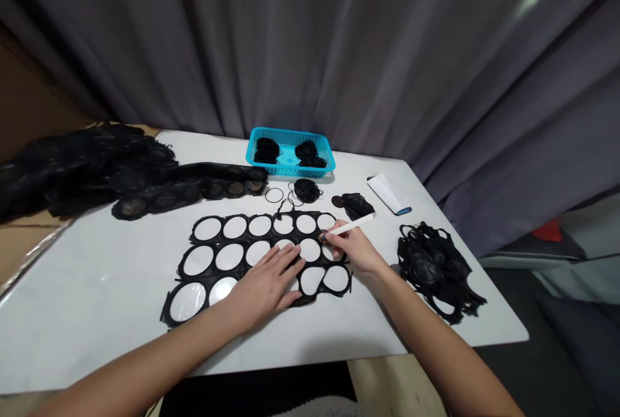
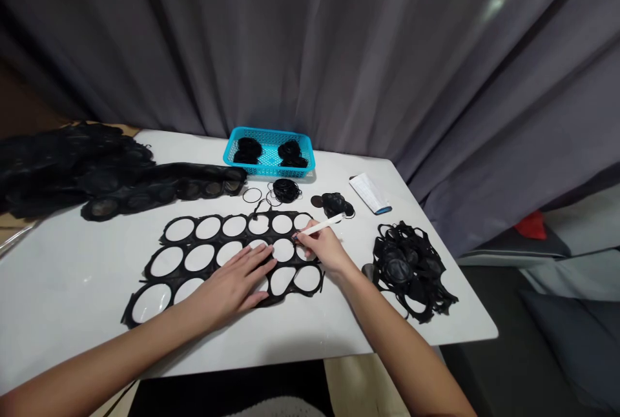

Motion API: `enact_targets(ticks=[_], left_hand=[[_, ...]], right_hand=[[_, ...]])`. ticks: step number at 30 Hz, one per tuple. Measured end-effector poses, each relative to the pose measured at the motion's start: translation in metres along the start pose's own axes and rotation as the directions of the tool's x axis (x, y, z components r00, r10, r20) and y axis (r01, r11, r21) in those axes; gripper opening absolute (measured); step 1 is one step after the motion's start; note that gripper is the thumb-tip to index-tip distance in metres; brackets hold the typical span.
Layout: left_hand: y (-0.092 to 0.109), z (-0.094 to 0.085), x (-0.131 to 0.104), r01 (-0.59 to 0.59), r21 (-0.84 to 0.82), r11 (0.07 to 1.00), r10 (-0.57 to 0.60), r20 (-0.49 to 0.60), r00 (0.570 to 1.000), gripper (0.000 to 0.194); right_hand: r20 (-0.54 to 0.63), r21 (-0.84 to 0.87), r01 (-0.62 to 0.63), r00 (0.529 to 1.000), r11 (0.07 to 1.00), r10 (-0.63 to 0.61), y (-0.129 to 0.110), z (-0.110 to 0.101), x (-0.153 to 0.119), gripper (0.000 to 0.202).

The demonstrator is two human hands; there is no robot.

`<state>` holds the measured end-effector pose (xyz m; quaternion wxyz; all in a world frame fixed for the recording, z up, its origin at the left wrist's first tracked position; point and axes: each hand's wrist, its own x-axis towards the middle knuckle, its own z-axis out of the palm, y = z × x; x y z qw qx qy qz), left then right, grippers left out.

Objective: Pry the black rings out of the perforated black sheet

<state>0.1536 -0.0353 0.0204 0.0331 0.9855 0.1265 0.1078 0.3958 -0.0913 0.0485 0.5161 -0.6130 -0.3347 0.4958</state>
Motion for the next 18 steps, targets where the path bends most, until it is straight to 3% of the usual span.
enact_targets(ticks=[3, 5, 7, 9, 11, 15, 18], left_hand=[[0.0, -0.002, 0.002, 0.077, -0.176, 0.981, -0.075, 0.016, 0.997, 0.052], [0.002, -0.011, 0.008, 0.223, -0.424, 0.878, -0.228, 0.039, 0.973, 0.052], [0.002, -0.022, 0.019, 0.321, -0.72, 0.616, -0.369, 0.097, 0.924, 0.047], [0.0, -0.031, 0.032, 0.287, -0.928, 0.237, -0.413, 0.171, 0.894, 0.035], [-0.003, -0.036, 0.042, 0.251, -0.964, 0.083, -0.377, 0.203, 0.904, 0.029], [-0.006, -0.04, 0.046, 0.255, -0.966, -0.046, -0.291, 0.257, 0.921, 0.043], [-0.006, -0.041, 0.041, 0.286, -0.958, -0.024, -0.257, 0.282, 0.924, 0.042]], right_hand=[[0.037, 0.073, -0.018, 0.999, 0.997, 0.015, -0.001, 0.003, -0.002, 0.038], [0.09, 0.122, -0.027, 0.996, 0.992, 0.016, -0.004, 0.006, -0.006, 0.038], [0.147, 0.146, -0.03, 0.989, 0.989, 0.009, -0.01, 0.01, -0.013, 0.039], [0.196, 0.147, -0.035, 0.981, 0.989, 0.006, -0.016, 0.015, -0.022, 0.04], [0.229, 0.157, -0.051, 0.973, 0.986, 0.014, -0.021, 0.02, -0.029, 0.04], [0.278, 0.283, -0.157, 0.958, 0.946, 0.075, -0.021, 0.023, -0.038, 0.043], [0.271, 0.419, -0.229, 0.955, 0.879, 0.119, -0.014, 0.021, -0.039, 0.045]])
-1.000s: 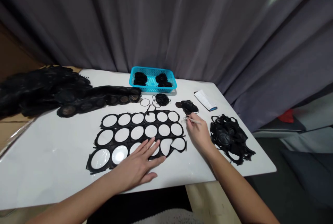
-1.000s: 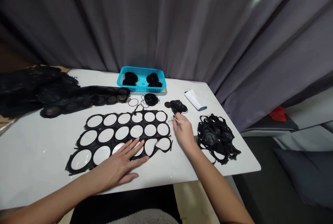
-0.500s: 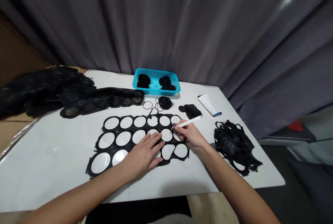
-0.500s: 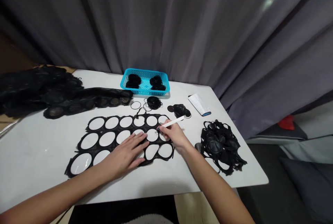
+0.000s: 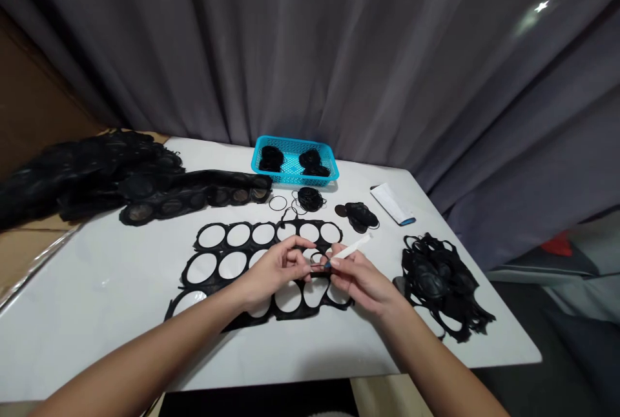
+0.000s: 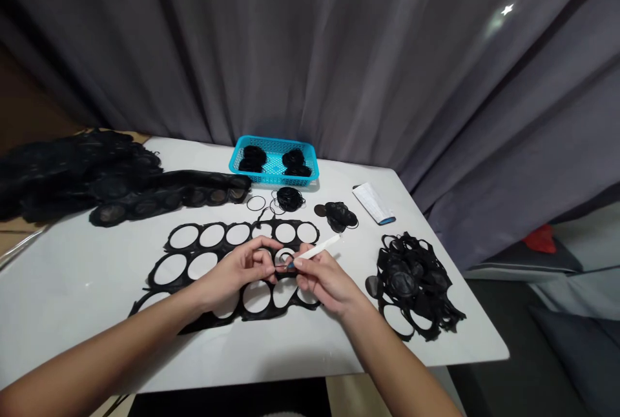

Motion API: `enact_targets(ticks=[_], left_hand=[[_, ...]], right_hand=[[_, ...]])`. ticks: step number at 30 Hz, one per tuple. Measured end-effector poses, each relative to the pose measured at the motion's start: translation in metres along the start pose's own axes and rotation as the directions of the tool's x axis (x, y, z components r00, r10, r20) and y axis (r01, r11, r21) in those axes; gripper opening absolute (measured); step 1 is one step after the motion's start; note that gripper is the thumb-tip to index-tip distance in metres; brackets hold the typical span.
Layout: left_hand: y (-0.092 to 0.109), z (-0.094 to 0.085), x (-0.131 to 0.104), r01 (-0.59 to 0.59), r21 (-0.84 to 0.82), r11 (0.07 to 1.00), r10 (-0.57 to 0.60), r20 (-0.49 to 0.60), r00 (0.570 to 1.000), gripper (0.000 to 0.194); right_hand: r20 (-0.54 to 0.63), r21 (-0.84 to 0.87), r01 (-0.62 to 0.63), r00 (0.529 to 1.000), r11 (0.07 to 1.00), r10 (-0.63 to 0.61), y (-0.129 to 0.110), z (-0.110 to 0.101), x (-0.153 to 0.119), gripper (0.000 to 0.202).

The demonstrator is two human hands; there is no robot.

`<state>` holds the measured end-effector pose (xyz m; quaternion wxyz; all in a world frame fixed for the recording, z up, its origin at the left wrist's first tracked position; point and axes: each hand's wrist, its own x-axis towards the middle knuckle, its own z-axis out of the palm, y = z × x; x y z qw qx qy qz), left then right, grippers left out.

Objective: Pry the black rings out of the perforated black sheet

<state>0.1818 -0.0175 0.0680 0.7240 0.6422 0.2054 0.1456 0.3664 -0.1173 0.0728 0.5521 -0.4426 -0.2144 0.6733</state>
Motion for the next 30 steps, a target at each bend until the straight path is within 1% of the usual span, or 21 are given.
enact_targets(ticks=[3, 6, 8, 10, 11, 12, 13, 14, 15, 16, 17, 18, 19, 20, 21, 22, 23, 24, 26, 30], left_hand=[[0.0, -0.001, -0.003, -0.02, 0.159, 0.987, 0.027, -0.04, 0.999, 0.035], [-0.002, -0.005, 0.002, -0.051, 0.278, 0.959, 0.095, -0.148, 0.984, 0.03], [-0.004, -0.009, 0.008, -0.054, 0.339, 0.939, 0.127, -0.196, 0.972, 0.028], [-0.007, -0.014, 0.012, -0.042, 0.403, 0.914, 0.136, -0.206, 0.969, 0.024], [-0.009, -0.015, 0.012, -0.035, 0.444, 0.895, 0.141, -0.209, 0.968, 0.021], [-0.012, -0.016, 0.011, -0.03, 0.491, 0.871, 0.151, -0.209, 0.966, 0.018], [-0.015, -0.016, 0.008, -0.031, 0.542, 0.84, 0.166, -0.203, 0.965, 0.016], [-0.018, -0.015, 0.004, -0.039, 0.591, 0.805, 0.185, -0.189, 0.964, 0.016], [-0.023, -0.014, -0.001, -0.054, 0.635, 0.771, 0.2, -0.16, 0.967, 0.017], [-0.028, -0.012, -0.007, -0.08, 0.681, 0.728, 0.214, -0.114, 0.97, 0.019], [-0.034, -0.011, -0.013, -0.109, 0.722, 0.683, 0.222, -0.062, 0.973, 0.023], [-0.04, -0.009, -0.018, -0.145, 0.777, 0.613, 0.227, 0.002, 0.974, 0.03], [-0.046, -0.008, -0.023, -0.188, 0.872, 0.453, 0.253, 0.077, 0.965, 0.037], [-0.051, -0.007, -0.026, -0.217, 0.929, 0.3, 0.278, 0.132, 0.951, 0.042], [-0.056, -0.007, -0.029, -0.233, 0.957, 0.172, 0.295, 0.176, 0.939, 0.047], [-0.06, -0.008, -0.03, -0.239, 0.969, 0.064, 0.309, 0.208, 0.928, 0.05], [-0.062, -0.008, -0.031, -0.239, 0.971, 0.006, 0.318, 0.225, 0.921, 0.052], [-0.063, -0.009, -0.031, -0.238, 0.971, -0.025, 0.32, 0.234, 0.918, 0.053], [-0.064, -0.01, -0.03, -0.232, 0.971, -0.05, 0.316, 0.236, 0.919, 0.054], [-0.063, -0.009, -0.029, -0.223, 0.974, -0.05, 0.314, 0.227, 0.922, 0.052]], right_hand=[[0.018, 0.065, -0.065, 0.998, 0.996, 0.064, 0.008, -0.005, 0.0, 0.045], [0.077, 0.092, -0.138, 0.988, 0.986, 0.131, 0.014, -0.007, -0.002, 0.045], [0.131, 0.107, -0.168, 0.979, 0.98, 0.154, 0.014, -0.007, -0.004, 0.045], [0.176, 0.096, -0.185, 0.97, 0.978, 0.166, 0.008, -0.009, -0.003, 0.042], [0.162, 0.094, -0.166, 0.975, 0.982, 0.149, 0.004, -0.01, -0.002, 0.041], [0.117, 0.095, -0.119, 0.987, 0.988, 0.108, -0.001, -0.012, 0.0, 0.039], [0.044, 0.086, -0.046, 0.998, 0.995, 0.042, -0.006, -0.013, 0.002, 0.038], [-0.043, 0.054, 0.045, 0.998, 0.998, -0.043, -0.01, -0.015, 0.005, 0.037], [-0.119, -0.014, 0.132, 0.984, 0.991, -0.132, -0.013, -0.016, 0.008, 0.037], [-0.163, -0.107, 0.192, 0.964, 0.975, -0.208, -0.014, -0.017, 0.011, 0.038], [-0.172, -0.214, 0.217, 0.952, 0.953, -0.255, -0.012, -0.017, 0.014, 0.039], [-0.158, -0.313, 0.214, 0.949, 0.925, -0.273, -0.009, -0.017, 0.016, 0.039], [-0.135, -0.406, 0.196, 0.953, 0.893, -0.27, -0.004, -0.016, 0.018, 0.037], [-0.106, -0.49, 0.173, 0.961, 0.855, -0.255, 0.002, -0.015, 0.019, 0.032], [-0.08, -0.565, 0.152, 0.968, 0.811, -0.237, 0.008, -0.014, 0.019, 0.027], [-0.059, -0.629, 0.14, 0.972, 0.765, -0.227, 0.013, -0.013, 0.019, 0.022], [-0.044, -0.682, 0.134, 0.974, 0.719, -0.224, 0.018, -0.012, 0.019, 0.017], [-0.034, -0.722, 0.131, 0.974, 0.679, -0.225, 0.021, -0.011, 0.019, 0.014], [-0.029, -0.765, 0.123, 0.974, 0.632, -0.225, 0.024, -0.011, 0.018, 0.011], [-0.02, -0.799, 0.122, 0.973, 0.588, -0.23, 0.022, -0.013, 0.019, 0.011]])
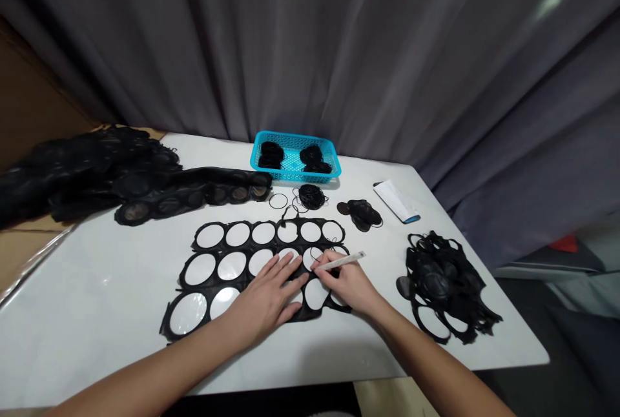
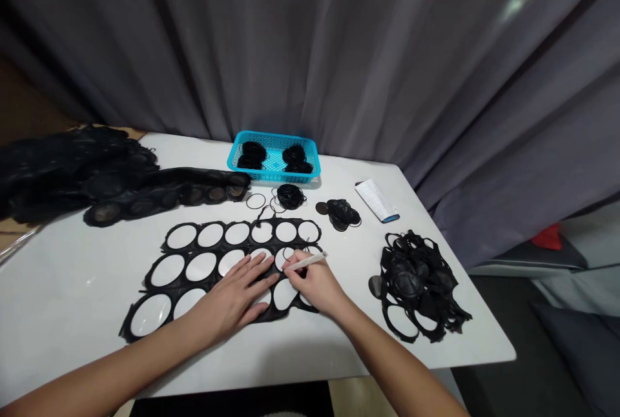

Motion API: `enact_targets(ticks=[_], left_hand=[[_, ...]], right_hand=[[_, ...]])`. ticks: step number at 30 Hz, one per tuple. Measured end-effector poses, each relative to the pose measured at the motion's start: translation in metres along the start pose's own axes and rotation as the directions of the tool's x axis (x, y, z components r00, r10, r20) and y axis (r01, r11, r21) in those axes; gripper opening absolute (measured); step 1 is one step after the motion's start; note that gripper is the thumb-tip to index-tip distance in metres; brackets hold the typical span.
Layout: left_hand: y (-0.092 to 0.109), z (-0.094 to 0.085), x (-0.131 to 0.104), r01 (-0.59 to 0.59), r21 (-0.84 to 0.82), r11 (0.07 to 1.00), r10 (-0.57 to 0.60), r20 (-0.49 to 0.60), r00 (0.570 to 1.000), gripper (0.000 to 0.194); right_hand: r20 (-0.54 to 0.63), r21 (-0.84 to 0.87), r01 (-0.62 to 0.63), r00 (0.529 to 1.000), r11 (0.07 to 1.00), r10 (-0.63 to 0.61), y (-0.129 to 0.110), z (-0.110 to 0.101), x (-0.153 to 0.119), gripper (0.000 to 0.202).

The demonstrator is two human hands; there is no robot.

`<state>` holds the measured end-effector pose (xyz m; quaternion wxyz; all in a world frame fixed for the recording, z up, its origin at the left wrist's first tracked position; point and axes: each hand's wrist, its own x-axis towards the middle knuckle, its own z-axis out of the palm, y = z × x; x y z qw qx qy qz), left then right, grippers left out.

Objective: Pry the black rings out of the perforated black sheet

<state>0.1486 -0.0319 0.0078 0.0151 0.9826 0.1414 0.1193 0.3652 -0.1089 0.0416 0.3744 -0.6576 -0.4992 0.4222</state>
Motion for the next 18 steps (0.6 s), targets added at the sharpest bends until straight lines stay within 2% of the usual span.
enact_targets(ticks=[4, 7, 9, 11, 12, 13, 14, 16, 18], left_hand=[[0.002, 0.0, -0.001, 0.002, -0.009, 1.0, -0.002, -0.007, 1.0, 0.052], [0.002, -0.003, 0.0, 0.011, -0.031, 0.999, -0.01, 0.01, 1.0, 0.055], [0.002, -0.005, 0.0, 0.03, -0.051, 0.998, -0.029, 0.024, 0.999, 0.056], [0.002, -0.005, 0.001, 0.042, -0.07, 0.997, -0.04, 0.034, 0.999, 0.057], [0.002, -0.005, 0.001, 0.044, -0.077, 0.996, -0.041, 0.038, 0.998, 0.056], [0.001, -0.005, 0.0, 0.042, -0.081, 0.996, -0.039, 0.04, 0.998, 0.055], [0.001, -0.004, -0.001, 0.04, -0.08, 0.996, -0.037, 0.042, 0.998, 0.054], [0.001, -0.004, -0.002, 0.04, -0.067, 0.997, -0.037, 0.044, 0.998, 0.055], [0.002, -0.007, -0.004, 0.036, -0.057, 0.998, -0.034, 0.044, 0.998, 0.057]], right_hand=[[0.007, -0.079, 0.028, 1.0, 0.996, -0.028, 0.001, 0.001, -0.001, 0.013], [0.015, -0.211, 0.106, 0.994, 0.972, -0.105, 0.003, 0.007, -0.005, 0.014], [0.076, -0.373, 0.223, 0.975, 0.901, -0.21, 0.004, 0.009, -0.008, 0.015], [0.181, -0.537, 0.35, 0.937, 0.768, -0.3, 0.004, 0.005, -0.005, 0.017], [0.194, -0.598, 0.375, 0.925, 0.708, -0.326, 0.004, 0.0, -0.001, 0.018], [0.163, -0.646, 0.365, 0.924, 0.671, -0.347, 0.003, -0.008, 0.006, 0.018], [0.067, -0.674, 0.311, 0.929, 0.67, -0.364, 0.002, -0.018, 0.014, 0.018], [-0.225, -0.632, 0.134, 0.911, 0.763, -0.346, 0.001, -0.042, 0.032, 0.021], [-0.412, -0.481, 0.046, 0.87, 0.875, -0.272, 0.001, -0.062, 0.05, 0.019]])
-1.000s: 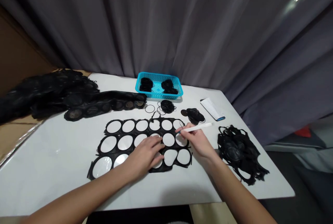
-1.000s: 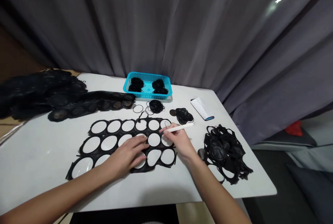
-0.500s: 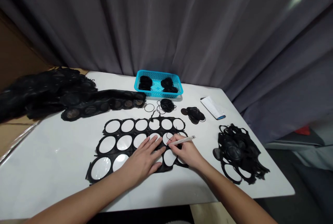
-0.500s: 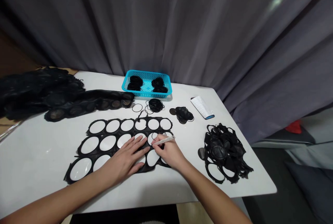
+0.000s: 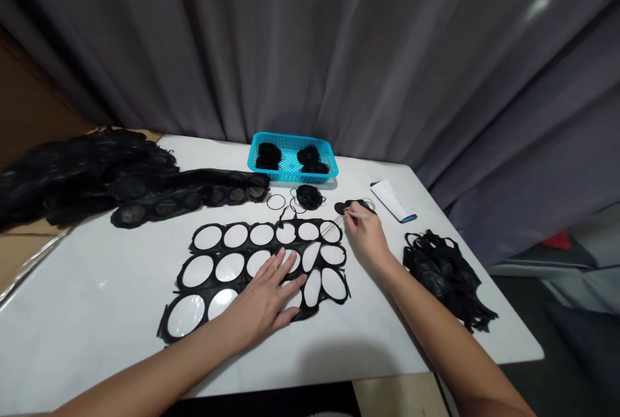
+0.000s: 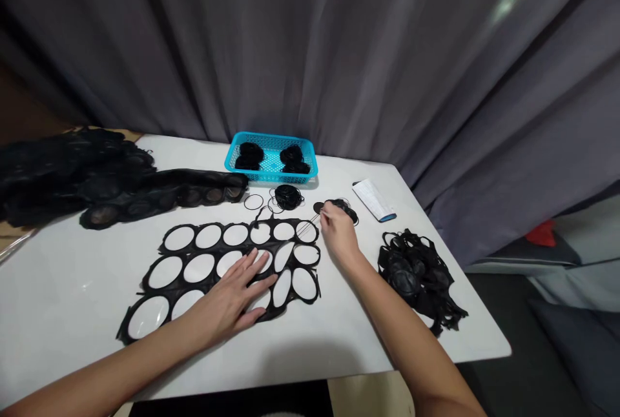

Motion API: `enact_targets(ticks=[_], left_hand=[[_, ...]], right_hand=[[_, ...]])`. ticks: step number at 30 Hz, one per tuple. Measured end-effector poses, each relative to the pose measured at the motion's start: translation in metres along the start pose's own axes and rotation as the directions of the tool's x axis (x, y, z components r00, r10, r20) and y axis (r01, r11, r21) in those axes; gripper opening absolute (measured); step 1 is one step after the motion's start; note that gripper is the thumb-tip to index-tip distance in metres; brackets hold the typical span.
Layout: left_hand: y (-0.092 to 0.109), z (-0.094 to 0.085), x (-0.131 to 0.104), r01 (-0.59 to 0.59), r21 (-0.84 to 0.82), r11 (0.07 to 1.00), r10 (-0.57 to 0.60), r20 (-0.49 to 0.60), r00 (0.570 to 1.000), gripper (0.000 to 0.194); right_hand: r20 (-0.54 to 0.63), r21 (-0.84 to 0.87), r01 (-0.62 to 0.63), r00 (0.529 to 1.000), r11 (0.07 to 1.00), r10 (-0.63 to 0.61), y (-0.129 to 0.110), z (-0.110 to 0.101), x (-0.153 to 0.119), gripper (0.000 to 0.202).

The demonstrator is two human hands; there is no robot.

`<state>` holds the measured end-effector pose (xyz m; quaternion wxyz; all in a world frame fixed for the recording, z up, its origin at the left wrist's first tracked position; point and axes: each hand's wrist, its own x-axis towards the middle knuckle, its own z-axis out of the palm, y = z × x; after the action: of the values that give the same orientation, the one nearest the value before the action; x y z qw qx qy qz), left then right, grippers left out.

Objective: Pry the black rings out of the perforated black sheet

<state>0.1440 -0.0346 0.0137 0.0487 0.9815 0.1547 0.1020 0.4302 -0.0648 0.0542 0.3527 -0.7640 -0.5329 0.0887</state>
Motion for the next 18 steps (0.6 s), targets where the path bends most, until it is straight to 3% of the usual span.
enact_targets(ticks=[2, 4, 8, 10, 13, 15, 18], left_hand=[[0.0, -0.006, 0.002, 0.001, -0.004, 1.0, -0.001, 0.008, 1.0, 0.056], [-0.001, -0.013, 0.008, 0.022, -0.012, 1.0, -0.022, 0.023, 1.0, 0.051], [-0.008, -0.018, 0.032, 0.079, -0.028, 0.996, -0.079, -0.005, 0.997, 0.044], [-0.01, -0.012, 0.041, 0.048, -0.03, 0.998, -0.049, -0.023, 0.999, 0.049], [-0.009, 0.0, 0.046, 0.002, -0.003, 1.0, -0.002, -0.025, 1.0, 0.054], [-0.006, 0.005, 0.044, -0.015, 0.022, 1.0, 0.015, -0.018, 1.0, 0.054], [-0.003, 0.006, 0.04, -0.036, 0.03, 0.999, 0.036, -0.022, 0.999, 0.05]], right_hand=[[-0.007, 0.182, -0.117, 0.993, 0.976, 0.12, 0.007, -0.001, 0.016, 0.016], [0.057, 0.341, -0.199, 0.98, 0.919, 0.192, 0.008, 0.004, 0.023, 0.019], [0.268, 0.508, -0.319, 0.941, 0.8, 0.205, 0.002, 0.015, 0.021, 0.023], [0.471, 0.612, -0.463, 0.865, 0.641, 0.175, -0.001, 0.014, 0.018, 0.031], [0.704, 0.638, -0.675, 0.706, 0.37, 0.074, 0.001, 0.004, 0.012, 0.041], [0.761, 0.612, -0.732, 0.648, 0.3, 0.031, 0.007, -0.002, 0.007, 0.038], [0.793, 0.592, -0.768, 0.61, 0.243, -0.004, 0.018, -0.009, 0.0, 0.033]])
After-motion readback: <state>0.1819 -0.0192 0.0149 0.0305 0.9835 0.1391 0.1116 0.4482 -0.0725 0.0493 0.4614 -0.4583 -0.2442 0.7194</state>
